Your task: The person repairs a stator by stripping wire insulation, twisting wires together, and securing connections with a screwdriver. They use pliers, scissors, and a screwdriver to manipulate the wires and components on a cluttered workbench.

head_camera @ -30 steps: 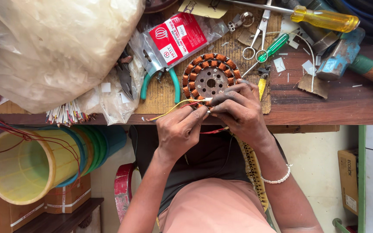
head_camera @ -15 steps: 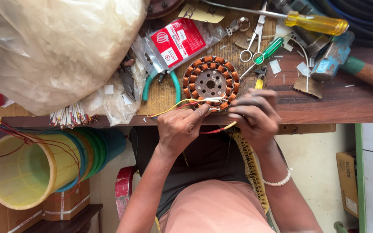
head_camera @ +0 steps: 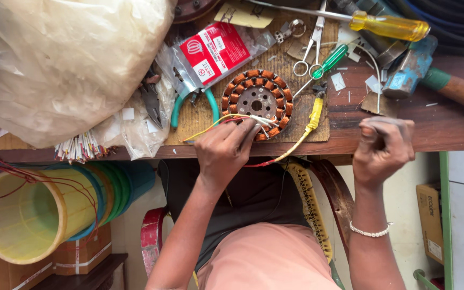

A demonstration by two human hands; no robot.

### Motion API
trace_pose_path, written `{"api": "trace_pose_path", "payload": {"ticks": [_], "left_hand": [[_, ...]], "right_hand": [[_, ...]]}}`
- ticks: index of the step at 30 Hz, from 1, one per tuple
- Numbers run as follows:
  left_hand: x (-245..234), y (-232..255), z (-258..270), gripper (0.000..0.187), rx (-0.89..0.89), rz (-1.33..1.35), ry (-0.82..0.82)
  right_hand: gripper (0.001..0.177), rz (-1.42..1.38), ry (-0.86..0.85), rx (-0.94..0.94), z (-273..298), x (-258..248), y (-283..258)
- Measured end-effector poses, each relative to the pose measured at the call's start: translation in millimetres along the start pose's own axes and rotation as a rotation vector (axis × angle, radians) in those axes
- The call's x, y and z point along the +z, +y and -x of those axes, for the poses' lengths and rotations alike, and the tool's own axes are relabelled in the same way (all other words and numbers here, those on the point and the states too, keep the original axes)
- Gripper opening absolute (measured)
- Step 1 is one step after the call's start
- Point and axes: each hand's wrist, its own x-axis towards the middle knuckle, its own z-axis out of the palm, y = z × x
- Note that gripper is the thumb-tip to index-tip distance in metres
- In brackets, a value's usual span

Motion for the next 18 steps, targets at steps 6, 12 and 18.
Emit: {"api": "trace_pose_path", "payload": {"ticks": [6, 12, 18], "left_hand": [[-21, 5, -7, 0.024, -0.041, 0.043, -0.175], [-52, 13, -26, 0.076, 0.19, -0.106, -0.373], [-37, 1, -59, 0.109, 0.222, -0.204, -0.764]], "right_hand": [[0.031, 0.037, -0.098, -0.034, -7, 0, -19], [0.027, 0.063, -0.167, 0.002, -23, -3, -33], [0.025, -0.029, -0.325, 0.082, -36, -18, -35]]}}
